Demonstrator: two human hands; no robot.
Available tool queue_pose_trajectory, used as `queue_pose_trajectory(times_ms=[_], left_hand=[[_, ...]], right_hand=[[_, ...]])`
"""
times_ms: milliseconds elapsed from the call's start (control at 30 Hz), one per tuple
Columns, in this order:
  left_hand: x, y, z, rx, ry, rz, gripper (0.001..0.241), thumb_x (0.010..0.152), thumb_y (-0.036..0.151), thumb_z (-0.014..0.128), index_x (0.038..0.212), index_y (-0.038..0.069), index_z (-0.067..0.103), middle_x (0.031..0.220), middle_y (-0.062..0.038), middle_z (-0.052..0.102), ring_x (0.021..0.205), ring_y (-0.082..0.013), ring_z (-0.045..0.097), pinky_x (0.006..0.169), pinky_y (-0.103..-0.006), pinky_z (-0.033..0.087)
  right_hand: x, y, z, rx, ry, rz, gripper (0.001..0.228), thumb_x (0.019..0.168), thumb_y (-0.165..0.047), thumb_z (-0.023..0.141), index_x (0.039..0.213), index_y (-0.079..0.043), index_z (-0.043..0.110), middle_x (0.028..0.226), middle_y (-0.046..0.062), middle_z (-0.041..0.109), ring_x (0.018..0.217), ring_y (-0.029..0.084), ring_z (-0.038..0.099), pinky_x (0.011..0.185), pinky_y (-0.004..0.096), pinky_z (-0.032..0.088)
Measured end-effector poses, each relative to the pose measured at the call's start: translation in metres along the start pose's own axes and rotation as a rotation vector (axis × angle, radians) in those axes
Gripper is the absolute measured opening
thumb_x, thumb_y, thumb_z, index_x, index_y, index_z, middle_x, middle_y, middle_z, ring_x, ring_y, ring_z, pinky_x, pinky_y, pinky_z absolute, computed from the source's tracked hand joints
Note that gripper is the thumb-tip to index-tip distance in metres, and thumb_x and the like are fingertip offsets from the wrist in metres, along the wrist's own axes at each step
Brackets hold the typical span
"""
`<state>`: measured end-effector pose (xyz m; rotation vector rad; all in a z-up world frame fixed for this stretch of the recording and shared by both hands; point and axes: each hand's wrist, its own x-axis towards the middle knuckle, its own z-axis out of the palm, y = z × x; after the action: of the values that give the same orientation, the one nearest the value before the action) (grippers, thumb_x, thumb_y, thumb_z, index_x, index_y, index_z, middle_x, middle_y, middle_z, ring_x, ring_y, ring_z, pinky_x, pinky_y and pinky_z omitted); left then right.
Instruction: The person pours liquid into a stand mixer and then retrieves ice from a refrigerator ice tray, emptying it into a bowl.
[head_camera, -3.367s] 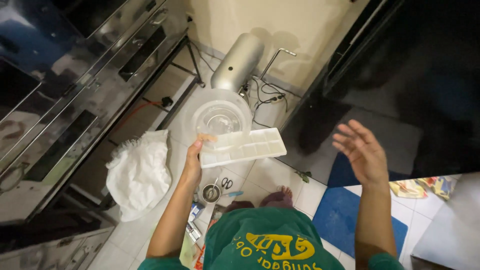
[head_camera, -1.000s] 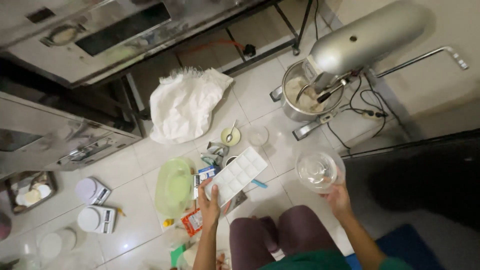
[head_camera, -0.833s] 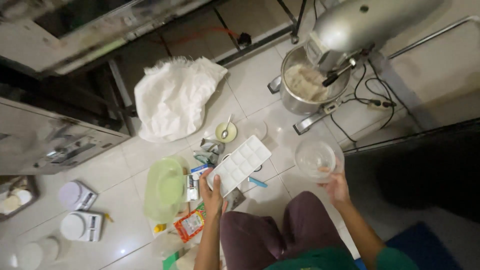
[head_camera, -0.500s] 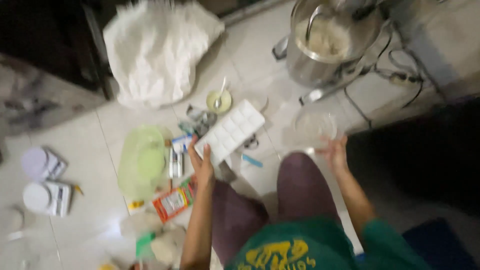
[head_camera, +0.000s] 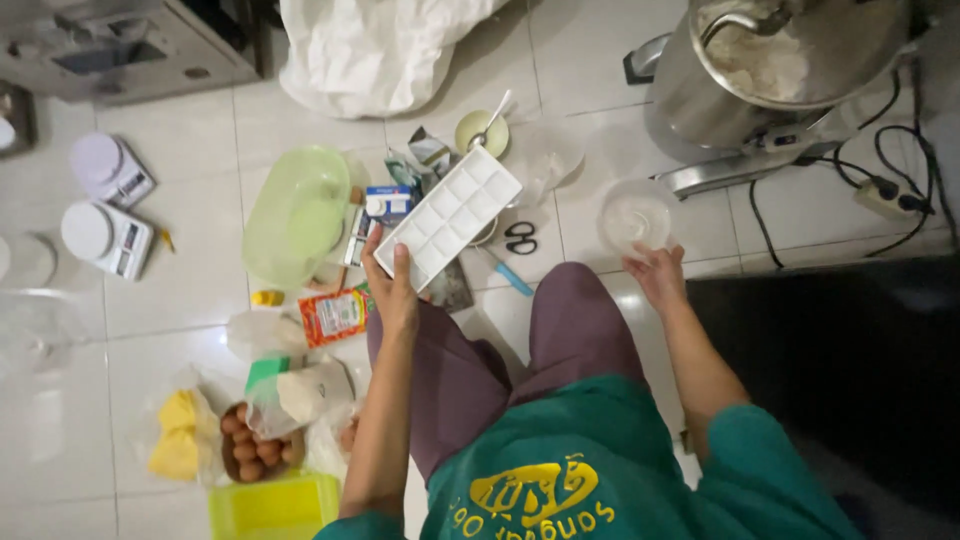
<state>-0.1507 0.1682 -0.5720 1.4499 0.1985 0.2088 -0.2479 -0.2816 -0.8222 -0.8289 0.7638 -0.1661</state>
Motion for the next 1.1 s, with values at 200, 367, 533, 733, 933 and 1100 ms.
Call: queue_pose_trajectory(times_ms=[200, 367, 533, 733, 933, 1100], left_hand=[[-0.009, -0.004, 0.013, 0.037, 0.096, -0.053, 0.064, 0.100, 0.033, 0.073, 0.153, 0.012, 0.043, 0.131, -0.021, 0.059, 0.113, -0.0244, 0.059, 0.096, -0.0425, 0.055], [0.006, -0.038, 0.019, 0.067, 0.157, -0.085, 0.064, 0.097, 0.035, 0.077, 0.150, 0.012, 0.048, 0.131, -0.017, 0.061, 0.117, -0.0214, 0.058, 0.105, -0.0401, 0.050], [0.011, -0.054, 0.033, 0.087, 0.147, -0.173, 0.054, 0.102, 0.037, 0.068, 0.147, 0.010, 0.053, 0.128, -0.020, 0.063, 0.116, -0.0233, 0.060, 0.104, -0.0423, 0.052], [0.018, -0.076, 0.035, 0.177, 0.143, -0.240, 0.050, 0.107, 0.043, 0.057, 0.142, 0.009, 0.060, 0.135, -0.022, 0.062, 0.131, -0.0283, 0.056, 0.115, -0.0468, 0.042], [0.024, -0.072, 0.049, 0.183, 0.140, -0.291, 0.053, 0.108, 0.048, 0.050, 0.143, 0.008, 0.060, 0.138, -0.024, 0.060, 0.136, -0.0337, 0.053, 0.118, -0.0515, 0.037], [0.025, -0.080, 0.053, 0.168, 0.107, -0.315, 0.055, 0.109, 0.049, 0.049, 0.143, 0.007, 0.059, 0.136, -0.023, 0.061, 0.133, -0.0318, 0.054, 0.115, -0.0514, 0.041]], right_hand=[[0.067, 0.034, -0.010, 0.141, 0.090, 0.134, 0.088, 0.095, 0.001, 0.051, 0.157, -0.035, 0.000, 0.134, 0.023, 0.050, 0.106, 0.048, 0.066, 0.103, 0.069, 0.058], [0.089, 0.042, 0.005, -0.053, 0.107, 0.199, 0.092, 0.104, 0.000, 0.046, 0.162, -0.030, -0.018, 0.157, 0.031, 0.025, 0.121, 0.047, 0.058, 0.106, 0.065, 0.055], [0.104, 0.051, 0.013, -0.061, 0.150, 0.271, 0.077, 0.109, -0.022, 0.043, 0.165, -0.018, -0.010, 0.156, 0.030, 0.020, 0.122, 0.048, 0.056, 0.108, 0.063, 0.053], [0.117, 0.078, 0.000, -0.122, 0.116, 0.259, 0.089, 0.099, 0.000, 0.059, 0.165, -0.020, 0.004, 0.148, 0.024, 0.030, 0.117, 0.043, 0.061, 0.103, 0.056, 0.060], [0.138, 0.101, -0.023, -0.138, 0.142, 0.268, 0.084, 0.096, 0.002, 0.058, 0.163, -0.015, 0.010, 0.142, 0.024, 0.036, 0.111, 0.042, 0.062, 0.100, 0.055, 0.062], [0.128, 0.108, -0.024, -0.187, 0.187, 0.252, 0.068, 0.098, 0.001, 0.050, 0.159, -0.010, 0.021, 0.137, 0.024, 0.042, 0.113, 0.041, 0.062, 0.100, 0.051, 0.061]])
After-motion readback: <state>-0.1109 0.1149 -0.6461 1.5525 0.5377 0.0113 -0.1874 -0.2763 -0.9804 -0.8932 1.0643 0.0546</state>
